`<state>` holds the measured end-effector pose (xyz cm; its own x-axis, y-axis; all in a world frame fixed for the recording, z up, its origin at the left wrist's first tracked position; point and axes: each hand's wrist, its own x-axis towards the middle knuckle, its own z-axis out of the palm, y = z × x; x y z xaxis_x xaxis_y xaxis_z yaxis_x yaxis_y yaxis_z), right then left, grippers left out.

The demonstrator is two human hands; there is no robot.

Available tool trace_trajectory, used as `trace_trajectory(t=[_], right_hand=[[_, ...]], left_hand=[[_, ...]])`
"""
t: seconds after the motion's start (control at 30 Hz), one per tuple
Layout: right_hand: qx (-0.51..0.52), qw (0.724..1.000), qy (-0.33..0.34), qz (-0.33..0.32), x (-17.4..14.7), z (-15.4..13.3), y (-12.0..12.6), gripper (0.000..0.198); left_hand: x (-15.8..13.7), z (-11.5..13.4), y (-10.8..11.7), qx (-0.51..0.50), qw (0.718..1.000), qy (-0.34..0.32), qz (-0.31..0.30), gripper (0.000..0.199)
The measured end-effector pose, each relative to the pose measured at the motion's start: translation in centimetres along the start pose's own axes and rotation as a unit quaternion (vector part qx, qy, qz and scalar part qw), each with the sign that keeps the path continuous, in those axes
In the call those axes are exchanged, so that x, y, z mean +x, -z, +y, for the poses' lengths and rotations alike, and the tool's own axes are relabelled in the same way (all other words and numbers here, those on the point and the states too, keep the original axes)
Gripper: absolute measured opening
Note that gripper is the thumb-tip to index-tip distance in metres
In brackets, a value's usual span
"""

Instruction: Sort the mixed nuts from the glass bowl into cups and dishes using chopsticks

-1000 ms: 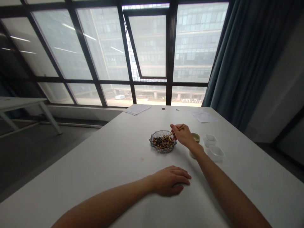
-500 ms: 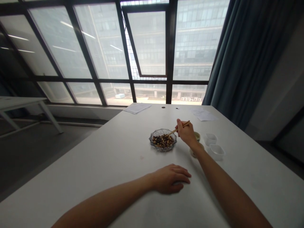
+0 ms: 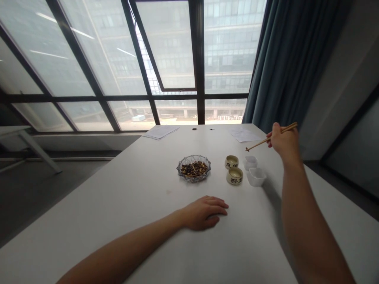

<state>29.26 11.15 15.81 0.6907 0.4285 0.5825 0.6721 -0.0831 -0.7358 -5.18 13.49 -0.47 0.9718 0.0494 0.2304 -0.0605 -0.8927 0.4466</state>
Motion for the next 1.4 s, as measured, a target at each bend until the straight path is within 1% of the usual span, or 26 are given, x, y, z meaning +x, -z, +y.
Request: trace_trajectory(t=[0.07,0.13,0.27,0.37,0.5,0.57,0.63,0.67,0.73,0.83,0.9,1.0,1.07,1.17,1.3,1.4], right_hand=[[-0.021,1.000,-0.019,0.000,0.9,1.6,0.1,0.049],[-0.023,0.998,-0.049,-0.010,1.3,2.6,-0.3,0.045],[0.040,0.987,-0.148,-0.042,1.4,3.3,-1.4,0.027],[0.062,0.982,-0.174,-0.049,1.4,3.7,-1.7,0.023],[0.080,0.982,-0.166,-0.038,1.6,4.0,-1.7,0.022],[0.103,0.982,-0.157,-0.031,1.4,3.3,-1.8,0.024],[0.151,0.979,-0.135,-0.038,0.7,2.0,-2.2,0.031],[0.181,0.975,-0.122,-0.051,0.2,1.2,-2.6,0.035],[0.244,0.960,-0.094,-0.097,-1.0,-0.4,-3.6,0.044],[0.317,0.926,-0.063,-0.194,-3.5,-2.6,-5.8,0.051],[0.332,0.903,-0.044,-0.268,-5.3,-3.5,-7.5,0.054],[0.332,0.875,-0.029,-0.351,-8.1,-4.1,-10.1,0.055],[0.324,0.867,-0.014,-0.378,-9.6,-4.1,-11.6,0.055],[0.310,0.867,-0.007,-0.391,-11.0,-3.7,-13.1,0.054],[0.316,0.861,-0.012,-0.398,-11.9,-3.5,-13.7,0.053],[0.305,0.864,-0.009,-0.401,-12.3,-3.5,-13.9,0.052]], left_hand=[[0.0,0.1,0.1,0.002,1.000,0.001,-0.002,0.036],[0.0,0.1,0.2,0.003,1.000,0.001,-0.003,0.037],[-0.1,0.0,0.2,0.001,1.000,-0.004,-0.009,0.039],[-0.1,-0.1,0.3,-0.003,1.000,-0.009,-0.011,0.039],[-0.1,-0.1,0.4,-0.008,1.000,-0.009,-0.014,0.040],[-0.1,-0.1,0.4,-0.008,1.000,-0.009,-0.013,0.040],[-0.1,-0.1,0.4,-0.008,1.000,-0.009,-0.012,0.040],[-0.1,-0.1,0.4,-0.007,1.000,-0.009,-0.012,0.040],[-0.1,-0.1,0.4,-0.006,1.000,-0.008,-0.013,0.039],[-0.1,-0.2,0.3,-0.006,1.000,-0.009,-0.011,0.039],[-0.1,-0.2,0.2,-0.007,1.000,-0.010,-0.009,0.039],[-0.1,-0.4,0.0,-0.007,1.000,-0.012,-0.008,0.039],[-0.1,-0.4,0.0,-0.007,1.000,-0.013,-0.008,0.039],[0.0,-0.4,0.0,-0.009,1.000,-0.014,-0.009,0.038],[0.0,-0.4,0.1,-0.013,1.000,-0.013,-0.013,0.038],[0.0,-0.3,0.1,-0.015,1.000,-0.013,-0.011,0.037]])
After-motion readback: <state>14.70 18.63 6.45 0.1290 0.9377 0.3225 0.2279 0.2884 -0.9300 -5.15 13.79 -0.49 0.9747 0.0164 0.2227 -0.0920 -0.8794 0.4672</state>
